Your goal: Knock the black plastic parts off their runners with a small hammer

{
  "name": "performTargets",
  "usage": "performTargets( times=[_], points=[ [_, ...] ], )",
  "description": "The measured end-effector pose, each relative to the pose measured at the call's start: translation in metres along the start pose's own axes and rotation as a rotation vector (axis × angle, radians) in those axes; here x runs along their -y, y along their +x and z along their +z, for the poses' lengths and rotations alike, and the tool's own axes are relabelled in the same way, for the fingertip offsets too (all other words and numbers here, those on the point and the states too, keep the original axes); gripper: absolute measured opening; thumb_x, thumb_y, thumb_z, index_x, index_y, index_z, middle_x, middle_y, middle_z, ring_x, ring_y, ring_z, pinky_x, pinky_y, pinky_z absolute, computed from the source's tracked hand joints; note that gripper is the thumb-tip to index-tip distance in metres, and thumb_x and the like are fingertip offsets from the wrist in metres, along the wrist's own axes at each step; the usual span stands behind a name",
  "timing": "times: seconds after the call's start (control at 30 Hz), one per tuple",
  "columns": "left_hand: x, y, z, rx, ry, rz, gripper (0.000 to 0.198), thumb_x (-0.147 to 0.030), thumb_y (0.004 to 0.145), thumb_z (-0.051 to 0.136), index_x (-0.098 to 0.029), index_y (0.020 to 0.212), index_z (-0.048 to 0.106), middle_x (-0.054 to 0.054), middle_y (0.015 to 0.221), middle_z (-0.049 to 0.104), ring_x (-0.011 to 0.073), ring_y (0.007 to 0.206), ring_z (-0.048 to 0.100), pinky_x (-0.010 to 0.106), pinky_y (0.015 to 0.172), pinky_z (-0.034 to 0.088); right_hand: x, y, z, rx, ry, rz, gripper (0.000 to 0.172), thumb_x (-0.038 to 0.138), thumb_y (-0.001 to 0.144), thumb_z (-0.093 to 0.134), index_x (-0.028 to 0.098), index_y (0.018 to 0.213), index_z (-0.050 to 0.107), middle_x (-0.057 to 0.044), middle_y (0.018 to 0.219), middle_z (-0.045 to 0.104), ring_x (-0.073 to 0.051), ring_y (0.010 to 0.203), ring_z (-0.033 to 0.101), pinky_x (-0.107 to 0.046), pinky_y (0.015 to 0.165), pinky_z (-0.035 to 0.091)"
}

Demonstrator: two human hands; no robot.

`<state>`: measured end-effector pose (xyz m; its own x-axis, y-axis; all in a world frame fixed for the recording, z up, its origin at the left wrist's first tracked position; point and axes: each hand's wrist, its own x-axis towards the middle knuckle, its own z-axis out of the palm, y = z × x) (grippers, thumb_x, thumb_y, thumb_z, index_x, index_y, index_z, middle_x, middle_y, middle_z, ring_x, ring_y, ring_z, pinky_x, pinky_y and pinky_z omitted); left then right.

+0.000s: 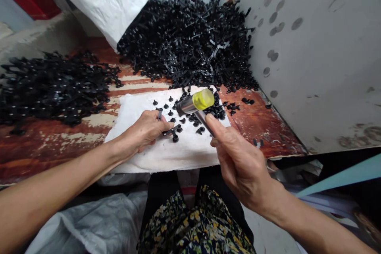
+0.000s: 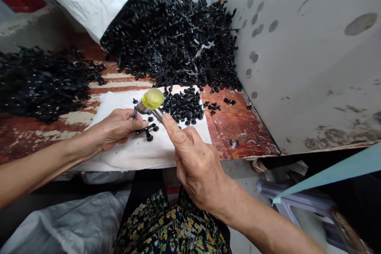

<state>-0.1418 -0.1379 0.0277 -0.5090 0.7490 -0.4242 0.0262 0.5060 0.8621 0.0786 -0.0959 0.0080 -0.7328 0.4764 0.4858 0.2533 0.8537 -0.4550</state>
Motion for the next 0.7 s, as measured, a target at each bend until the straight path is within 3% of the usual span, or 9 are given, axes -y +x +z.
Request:
performTargets(
  times=[0.13, 0.27, 0.43, 0.53, 0.6, 0.7],
  points=[
    [-0.002, -0.002, 0.002, -0.037, -0.001, -0.048, 0.026, -0.011, 0.073, 0.071, -0.017, 0.058, 0.05, -0.004, 0.039, 0.044, 0.0031, 0.028, 0.028, 0.015, 0.03, 0.013, -0.004, 0.0, 0.002, 0.171, -0.113, 0.003, 0.071, 0.003, 0.085, 0.036, 0.024, 0.153, 0.034, -0.006, 0.085, 0.059, -0.014, 0.054, 0.05, -0.028, 0.05, 0.049],
    [0.0, -0.001, 0.003, -0.01, -0.021, -0.025, 0.025, -0.011, 0.072, 0.072, -0.017, 0.06, 0.051, -0.003, 0.043, 0.049, 0.0031, 0.029, 0.028, 0.015, 0.03, 0.014, -0.001, 0.002, -0.001, 0.031, -0.076, 0.001, 0.067, 0.005, 0.09, 0.035, 0.022, 0.155, 0.029, -0.008, 0.087, 0.061, -0.019, 0.069, 0.058, -0.031, 0.06, 0.055],
    [-0.002, 0.0, -0.001, 0.03, 0.007, -0.076, 0.023, -0.013, 0.075, 0.07, -0.018, 0.066, 0.05, -0.005, 0.045, 0.046, 0.0053, 0.032, 0.033, 0.015, 0.031, 0.015, -0.003, 0.003, -0.001, 0.206, -0.194, -0.006, 0.063, 0.003, 0.086, 0.035, 0.015, 0.146, 0.045, -0.008, 0.084, 0.065, -0.016, 0.051, 0.053, -0.032, 0.048, 0.054],
    [-0.007, -0.002, -0.009, 0.124, -0.019, -0.113, 0.016, -0.019, 0.082, 0.062, -0.017, 0.07, 0.051, -0.006, 0.047, 0.043, 0.0044, 0.034, 0.03, 0.014, 0.031, 0.016, -0.007, 0.002, -0.002, 0.022, 0.001, 0.008, 0.059, 0.005, 0.092, 0.038, 0.02, 0.149, 0.041, -0.011, 0.11, 0.07, -0.019, 0.083, 0.069, -0.036, 0.074, 0.062],
    [-0.008, -0.003, -0.015, 0.17, -0.058, -0.094, 0.014, -0.022, 0.085, 0.055, -0.015, 0.073, 0.055, -0.005, 0.051, 0.046, 0.0031, 0.034, 0.028, 0.014, 0.032, 0.016, -0.009, -0.001, -0.003, -0.102, 0.131, 0.037, 0.057, 0.006, 0.094, 0.041, 0.023, 0.149, 0.04, -0.01, 0.128, 0.066, -0.019, 0.105, 0.068, -0.038, 0.091, 0.059],
    [-0.002, -0.003, -0.019, 0.208, -0.031, -0.026, 0.02, -0.029, 0.085, 0.053, -0.012, 0.077, 0.059, -0.004, 0.053, 0.048, 0.0018, 0.035, 0.027, 0.014, 0.034, 0.016, -0.01, -0.008, 0.002, -0.116, 0.222, 0.174, 0.05, 0.011, 0.096, 0.044, 0.023, 0.144, 0.047, -0.009, 0.13, 0.067, -0.018, 0.112, 0.068, -0.037, 0.096, 0.058]
  ],
)
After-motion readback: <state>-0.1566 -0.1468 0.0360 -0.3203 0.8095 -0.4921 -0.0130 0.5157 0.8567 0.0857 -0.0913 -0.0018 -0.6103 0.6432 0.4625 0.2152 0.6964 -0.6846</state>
